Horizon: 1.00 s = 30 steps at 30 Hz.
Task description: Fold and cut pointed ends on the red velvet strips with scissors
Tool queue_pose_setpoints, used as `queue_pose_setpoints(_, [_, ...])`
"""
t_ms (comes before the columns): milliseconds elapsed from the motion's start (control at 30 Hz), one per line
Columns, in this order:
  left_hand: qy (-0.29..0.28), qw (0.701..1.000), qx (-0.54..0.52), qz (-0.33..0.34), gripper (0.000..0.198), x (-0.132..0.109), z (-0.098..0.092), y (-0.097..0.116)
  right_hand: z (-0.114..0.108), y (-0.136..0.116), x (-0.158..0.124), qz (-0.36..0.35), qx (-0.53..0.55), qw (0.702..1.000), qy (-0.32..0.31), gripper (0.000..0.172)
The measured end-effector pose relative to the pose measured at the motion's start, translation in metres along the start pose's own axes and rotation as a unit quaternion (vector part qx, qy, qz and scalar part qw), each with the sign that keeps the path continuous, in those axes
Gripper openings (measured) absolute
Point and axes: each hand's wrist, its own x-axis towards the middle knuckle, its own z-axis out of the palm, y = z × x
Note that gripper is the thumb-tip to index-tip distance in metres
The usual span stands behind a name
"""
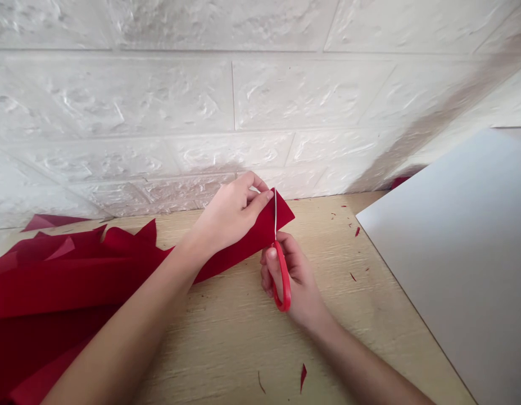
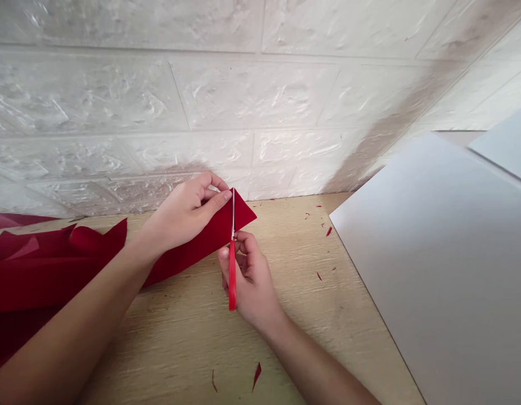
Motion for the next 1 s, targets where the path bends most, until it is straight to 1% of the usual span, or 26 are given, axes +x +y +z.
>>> queue_pose_setpoints(267, [-0.001,1.0,0.004,-0.002,0.019,-0.0005,-0.0016,-0.0001,-0.0003,-0.0015,0.0012,0.019,-0.004,1.0,0.002,0.054])
queue_pose_setpoints(467, [-0.005,1.0,0.005,-0.013,0.02,0.0019,-0.0021,-0.0016,-0.0006,-0.0005,0.0003,-0.009,-0.007,1.0,0.018,0.051])
queue_pose_setpoints(633, [-0.027,0.999,0.029,-0.019,0.021,0.0016,-0.0009,-0.0008,0.0009,-0.003,-0.0002,0.002,0.008,1.0,0.013,0.048])
queue_pose_setpoints(733, [-0.027,0.998,0.045,-0.017,0.022,0.0016,0.0007,-0.0008,0.0012,-0.0044,0.0003,0.003,0.006,1.0,0.02,0.05])
queue_pose_setpoints(1000, [-0.033,0.998,0.035,-0.032,0.022,0.0021,0.0004,0.0003,-0.0002,-0.0055,0.0023,0.017,0.02,0.999,0.021,0.05])
